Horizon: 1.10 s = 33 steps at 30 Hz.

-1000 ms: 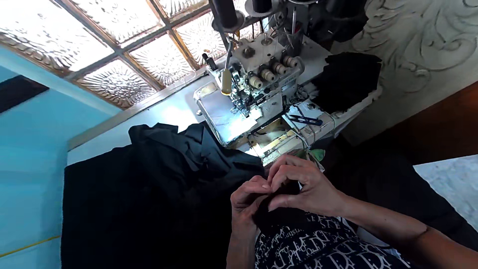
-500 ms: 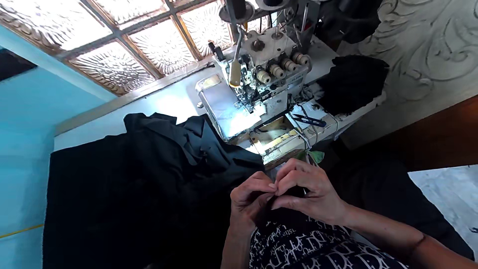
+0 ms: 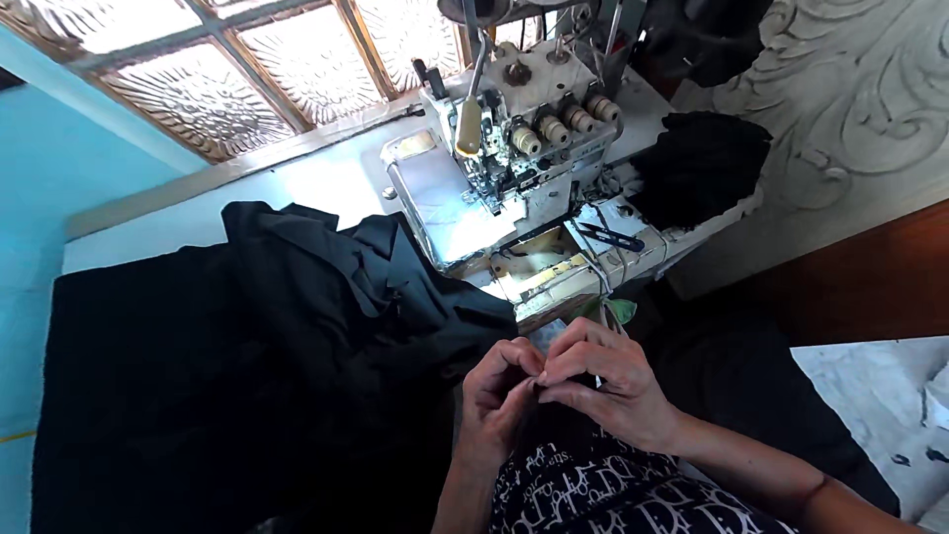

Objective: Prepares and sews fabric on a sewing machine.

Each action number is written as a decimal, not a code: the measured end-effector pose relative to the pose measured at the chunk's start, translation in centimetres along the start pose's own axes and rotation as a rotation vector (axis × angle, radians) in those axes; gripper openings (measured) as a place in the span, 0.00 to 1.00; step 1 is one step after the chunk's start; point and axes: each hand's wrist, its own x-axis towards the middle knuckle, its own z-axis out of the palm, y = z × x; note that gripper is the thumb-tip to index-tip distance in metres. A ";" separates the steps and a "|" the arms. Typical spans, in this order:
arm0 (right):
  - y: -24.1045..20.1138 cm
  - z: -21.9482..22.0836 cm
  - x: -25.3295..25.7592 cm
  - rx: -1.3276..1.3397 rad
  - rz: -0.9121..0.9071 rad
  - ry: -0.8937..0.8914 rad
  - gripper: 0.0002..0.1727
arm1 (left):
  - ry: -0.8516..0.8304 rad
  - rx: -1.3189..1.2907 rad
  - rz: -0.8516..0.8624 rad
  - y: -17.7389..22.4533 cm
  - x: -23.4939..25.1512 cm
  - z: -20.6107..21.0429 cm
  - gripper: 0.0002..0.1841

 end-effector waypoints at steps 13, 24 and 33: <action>1.4 -1.3 -0.3 0.017 0.142 -0.040 0.16 | -0.022 0.016 -0.005 -1.2 -0.6 -0.8 0.08; 2.6 -3.3 -0.2 0.572 0.605 -0.276 0.14 | 0.234 0.100 -0.239 -0.1 -2.8 -2.0 0.10; 3.0 -0.6 -1.3 -0.704 -0.128 -0.298 0.15 | 0.223 0.275 -0.292 3.1 -2.1 -2.8 0.05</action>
